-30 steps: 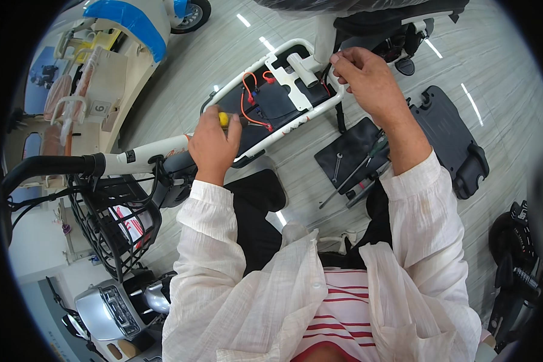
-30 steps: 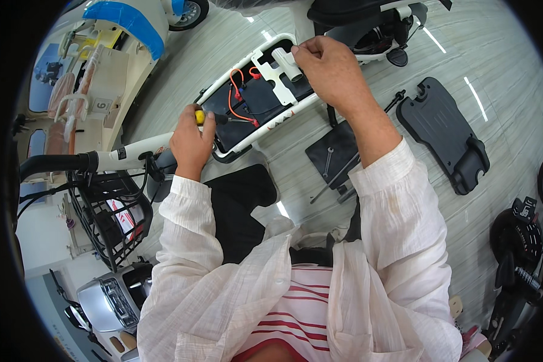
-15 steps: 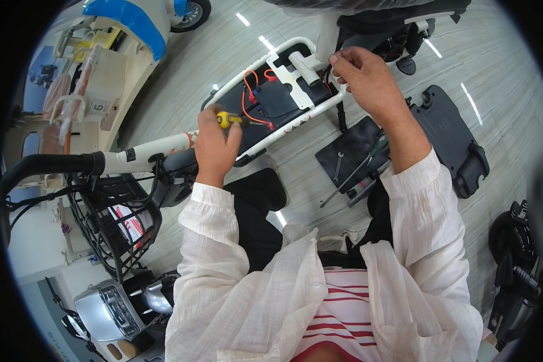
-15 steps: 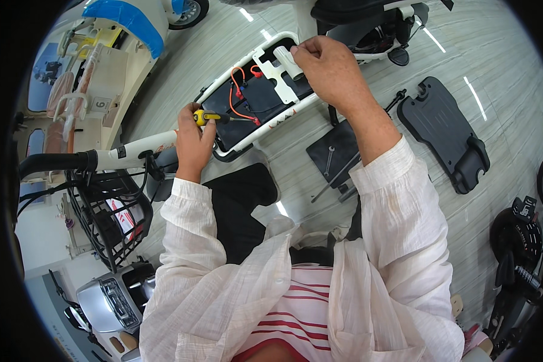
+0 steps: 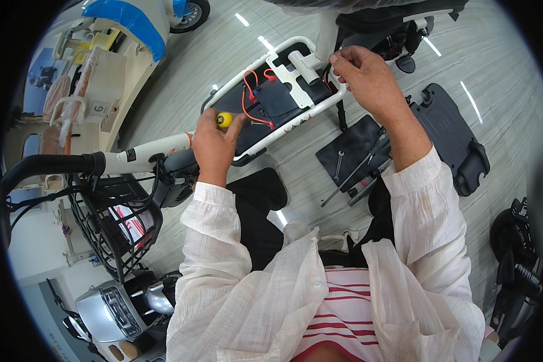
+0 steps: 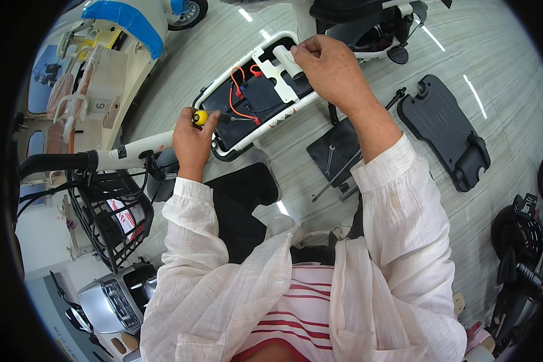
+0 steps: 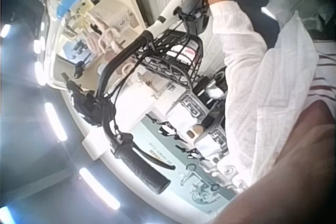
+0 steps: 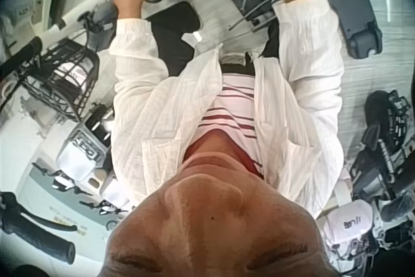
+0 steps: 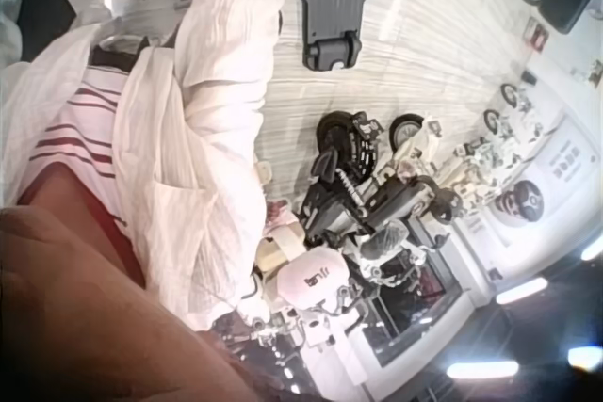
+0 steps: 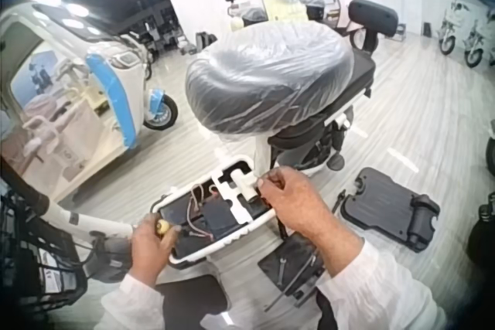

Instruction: The person is working on the battery compartment of a white electric scooter. They use a multimeter to test the battery terminals and manipulate the red and black wires inside the compartment.

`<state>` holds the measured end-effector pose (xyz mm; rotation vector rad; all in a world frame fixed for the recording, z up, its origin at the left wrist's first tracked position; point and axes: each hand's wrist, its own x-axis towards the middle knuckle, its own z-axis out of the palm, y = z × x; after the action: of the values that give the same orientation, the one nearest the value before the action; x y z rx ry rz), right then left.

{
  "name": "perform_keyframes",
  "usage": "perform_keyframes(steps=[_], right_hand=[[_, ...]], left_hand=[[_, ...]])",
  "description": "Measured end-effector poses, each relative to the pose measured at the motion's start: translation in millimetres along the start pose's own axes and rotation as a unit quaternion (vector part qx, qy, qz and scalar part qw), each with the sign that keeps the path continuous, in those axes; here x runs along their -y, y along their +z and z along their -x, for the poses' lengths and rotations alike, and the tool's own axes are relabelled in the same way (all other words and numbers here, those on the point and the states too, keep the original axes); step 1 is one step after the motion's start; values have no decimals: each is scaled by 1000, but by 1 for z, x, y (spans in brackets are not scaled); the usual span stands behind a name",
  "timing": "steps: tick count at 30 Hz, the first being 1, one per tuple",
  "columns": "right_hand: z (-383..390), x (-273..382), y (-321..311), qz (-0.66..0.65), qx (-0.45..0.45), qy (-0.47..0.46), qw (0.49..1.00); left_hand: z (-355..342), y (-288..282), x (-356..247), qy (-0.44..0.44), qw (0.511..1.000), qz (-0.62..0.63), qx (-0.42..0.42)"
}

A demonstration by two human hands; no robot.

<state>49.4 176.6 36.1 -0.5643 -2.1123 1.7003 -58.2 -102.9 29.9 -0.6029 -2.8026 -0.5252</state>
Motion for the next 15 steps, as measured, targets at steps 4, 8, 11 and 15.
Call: perform_keyframes(steps=[4, 8, 11, 15], right_hand=[[-1, -2, -1, 4, -1, -1, 1000], [1, 0, -2, 10, -5, 3, 1000], [0, -2, -1, 18, -5, -4, 1000], [-1, -3, 0, 22, -4, -5, 1000]], left_hand=[[0, 9, 8, 142, 979, 145, -4], [3, -2, -1, 148, 976, 145, 59], [3, -3, -3, 103, 992, 60, 38], [-3, -13, -25, -94, 988, -58, 105]])
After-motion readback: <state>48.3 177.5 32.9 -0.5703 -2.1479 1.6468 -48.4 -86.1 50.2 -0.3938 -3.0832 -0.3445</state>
